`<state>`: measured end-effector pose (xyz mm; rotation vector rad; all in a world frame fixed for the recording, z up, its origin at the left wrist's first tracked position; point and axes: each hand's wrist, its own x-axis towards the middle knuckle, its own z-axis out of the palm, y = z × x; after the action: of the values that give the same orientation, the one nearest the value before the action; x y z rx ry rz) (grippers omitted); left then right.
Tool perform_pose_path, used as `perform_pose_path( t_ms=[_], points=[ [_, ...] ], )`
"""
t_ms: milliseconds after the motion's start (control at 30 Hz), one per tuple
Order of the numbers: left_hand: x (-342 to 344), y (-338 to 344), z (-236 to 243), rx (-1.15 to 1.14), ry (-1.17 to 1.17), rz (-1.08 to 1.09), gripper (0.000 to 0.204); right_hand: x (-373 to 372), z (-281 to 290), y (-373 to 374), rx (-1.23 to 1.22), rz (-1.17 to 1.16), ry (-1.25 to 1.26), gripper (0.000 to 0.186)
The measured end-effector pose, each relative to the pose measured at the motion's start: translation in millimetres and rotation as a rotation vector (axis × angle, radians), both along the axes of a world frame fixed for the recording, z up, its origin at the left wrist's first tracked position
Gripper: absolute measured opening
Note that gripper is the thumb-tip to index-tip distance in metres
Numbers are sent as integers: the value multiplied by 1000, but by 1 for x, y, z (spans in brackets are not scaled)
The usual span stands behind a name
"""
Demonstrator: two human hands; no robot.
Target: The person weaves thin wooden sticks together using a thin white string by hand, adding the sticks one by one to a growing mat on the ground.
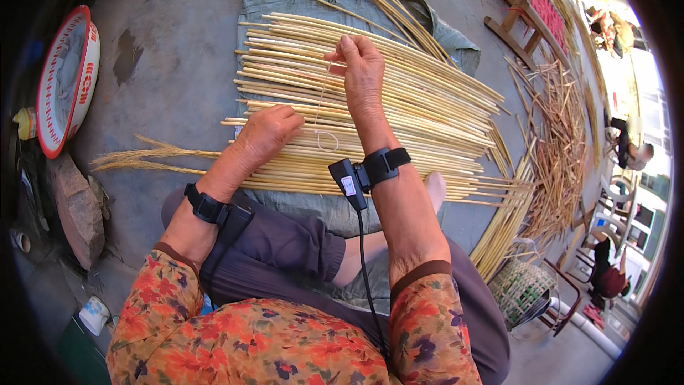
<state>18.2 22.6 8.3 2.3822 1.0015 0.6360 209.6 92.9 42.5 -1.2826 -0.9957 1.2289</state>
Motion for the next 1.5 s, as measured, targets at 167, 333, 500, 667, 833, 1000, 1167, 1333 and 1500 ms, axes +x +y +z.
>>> perform_pose_path(
  t_ms=[167, 333, 500, 667, 833, 1000, 1167, 1333, 1500],
  points=[
    [3, 4, -11, 48, -62, 57, 3, 41, 16, 9, -328, -22, 315, 18],
    [2, 0, -17, 1, -32, 56, 5, 84, 49, 77, 70, -92, 124, 18],
    [4, 5, -19, 48, -48, 50, 9, 91, 60, 94, 346, -10, -661, 18],
    [6, 3, -20, 29, -24, 63, 17, 37, 14, 3, 356, 545, -1041, 14],
    [8, -2, -19, 15, -30, 60, 20, 40, -1, -35, -36, 487, -981, 12],
    [11, -4, -14, -1, 11, 63, 23, 37, -3, -35, 159, 697, -1109, 18],
    [11, -5, -13, -33, -10, 70, 28, 37, -1, -28, 170, 779, -1384, 11],
    [12, -5, -15, -2, -13, 76, 27, 53, 10, -33, -256, 621, -843, 19],
    [14, -5, -13, 32, -22, 77, 25, 27, -7, -47, -477, 225, 553, 17]
  ],
)
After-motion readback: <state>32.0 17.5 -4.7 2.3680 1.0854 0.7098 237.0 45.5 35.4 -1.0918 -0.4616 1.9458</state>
